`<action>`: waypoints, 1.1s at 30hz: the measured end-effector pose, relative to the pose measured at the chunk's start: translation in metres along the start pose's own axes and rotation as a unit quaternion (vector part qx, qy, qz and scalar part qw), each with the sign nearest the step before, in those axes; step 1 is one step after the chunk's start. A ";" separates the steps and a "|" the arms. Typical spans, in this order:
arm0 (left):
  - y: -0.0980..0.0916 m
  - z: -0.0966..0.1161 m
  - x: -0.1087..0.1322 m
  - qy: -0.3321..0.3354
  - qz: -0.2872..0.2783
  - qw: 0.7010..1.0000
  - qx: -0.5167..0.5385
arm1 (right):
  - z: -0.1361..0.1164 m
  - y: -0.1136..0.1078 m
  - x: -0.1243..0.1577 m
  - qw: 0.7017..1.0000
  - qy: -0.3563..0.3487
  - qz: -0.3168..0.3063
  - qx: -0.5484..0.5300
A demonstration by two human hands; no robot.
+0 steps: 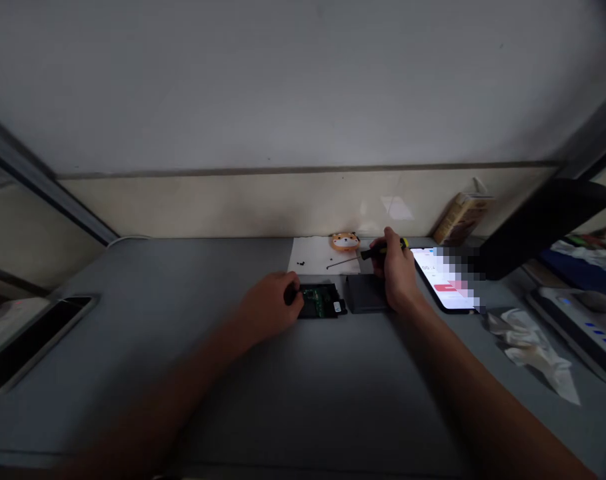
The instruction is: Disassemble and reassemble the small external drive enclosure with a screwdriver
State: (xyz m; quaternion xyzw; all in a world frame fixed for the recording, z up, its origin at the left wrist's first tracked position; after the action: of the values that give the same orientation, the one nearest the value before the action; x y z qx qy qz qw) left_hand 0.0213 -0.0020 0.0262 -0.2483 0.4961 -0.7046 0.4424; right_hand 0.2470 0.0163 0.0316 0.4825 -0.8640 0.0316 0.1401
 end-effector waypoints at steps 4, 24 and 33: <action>0.002 -0.001 0.001 0.001 -0.007 1.000 -0.018 | -0.001 0.001 0.002 1.000 0.001 -0.004 -0.001; 0.007 0.003 0.000 -0.034 -0.014 0.996 -0.078 | -0.003 0.002 0.002 1.000 -0.005 0.005 0.014; 0.012 0.002 0.004 -0.003 0.030 0.996 -0.082 | -0.003 0.001 0.003 1.000 0.000 0.007 0.005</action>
State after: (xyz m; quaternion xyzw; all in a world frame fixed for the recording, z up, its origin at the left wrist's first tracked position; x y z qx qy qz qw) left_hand 0.0256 -0.0080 0.0155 -0.2707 0.5579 -0.6474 0.4431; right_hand 0.2447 0.0148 0.0352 0.4775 -0.8669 0.0372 0.1378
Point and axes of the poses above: each hand's wrist, its own x-axis away from the middle knuckle, its own y-axis out of the palm, z = x × y, the point moved 1 cm from there along -x, towards the middle knuckle, and after that the axes turned 12 degrees about y, right-handed, at the moved point
